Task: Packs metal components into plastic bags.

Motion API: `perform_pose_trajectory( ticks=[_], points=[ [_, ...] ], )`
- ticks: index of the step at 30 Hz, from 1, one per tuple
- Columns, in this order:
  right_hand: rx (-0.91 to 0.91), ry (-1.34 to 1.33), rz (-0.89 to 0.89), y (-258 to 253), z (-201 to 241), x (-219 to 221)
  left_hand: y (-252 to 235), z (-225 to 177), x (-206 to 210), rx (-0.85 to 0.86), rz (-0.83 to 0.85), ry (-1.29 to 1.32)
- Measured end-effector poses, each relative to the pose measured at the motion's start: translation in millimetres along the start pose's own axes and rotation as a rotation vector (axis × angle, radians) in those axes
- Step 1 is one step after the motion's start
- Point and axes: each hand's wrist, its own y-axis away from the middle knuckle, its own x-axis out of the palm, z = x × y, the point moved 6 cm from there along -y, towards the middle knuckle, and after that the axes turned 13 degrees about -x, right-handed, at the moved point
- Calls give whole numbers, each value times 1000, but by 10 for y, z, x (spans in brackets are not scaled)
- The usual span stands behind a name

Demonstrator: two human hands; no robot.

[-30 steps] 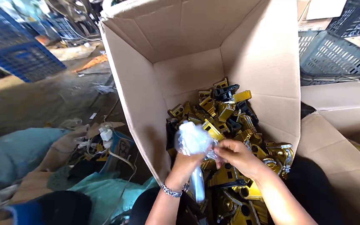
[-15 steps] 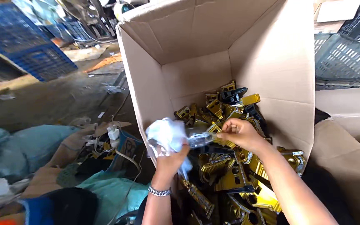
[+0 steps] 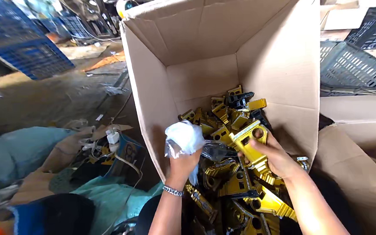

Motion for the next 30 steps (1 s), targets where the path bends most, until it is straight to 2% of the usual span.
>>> perform_pose_trajectory(
  ticks=[1,2,3,5,7,8,10,12,15,16,17,19,20,22,24,26,27,28,30],
  points=[
    [25,-12,122,39,54,151,47,-20,46,13,24,14],
    [72,52,209,42,60,287,97,-42,99,-44,56,70],
    [84,171,238,7,36,383,145,-62,156,-172,98,148],
    [-85,552,190,-103,-14,477,194,-89,221,-451,155,325],
    [-313,992,207,-164,-74,629,169,-103,205,-591,154,433],
    [-302,1129,319,-164,-143,746,163,-108,185,-611,140,456],
    [-34,1237,600,-174,-282,918,193,-116,149,-582,135,400],
    [85,1166,584,-272,-335,878,211,-112,191,-436,164,267],
    [84,924,332,-401,-404,723,178,-114,300,24,110,-98],
    [105,805,273,-406,-411,687,155,-103,324,111,57,-175],
    [114,661,215,-386,-403,650,121,-72,318,122,18,-195],
    [55,363,79,-303,-366,576,62,18,254,33,-35,-105],
    [16,299,17,-263,-349,537,86,17,234,-40,-15,-42],
    [-70,327,-50,-226,-366,457,305,-163,276,-94,163,5],
    [-222,424,-20,-219,-402,425,570,-349,355,-40,393,19],
    [-174,375,-60,-117,-325,308,553,-235,372,-119,434,157],
    [-152,271,-155,-12,-277,146,456,-127,355,-219,394,254],
    [-209,87,-284,106,-225,-68,347,-83,294,-341,366,340],
    [-527,-465,-480,305,-151,-515,183,-60,158,-512,335,439]
  ],
)
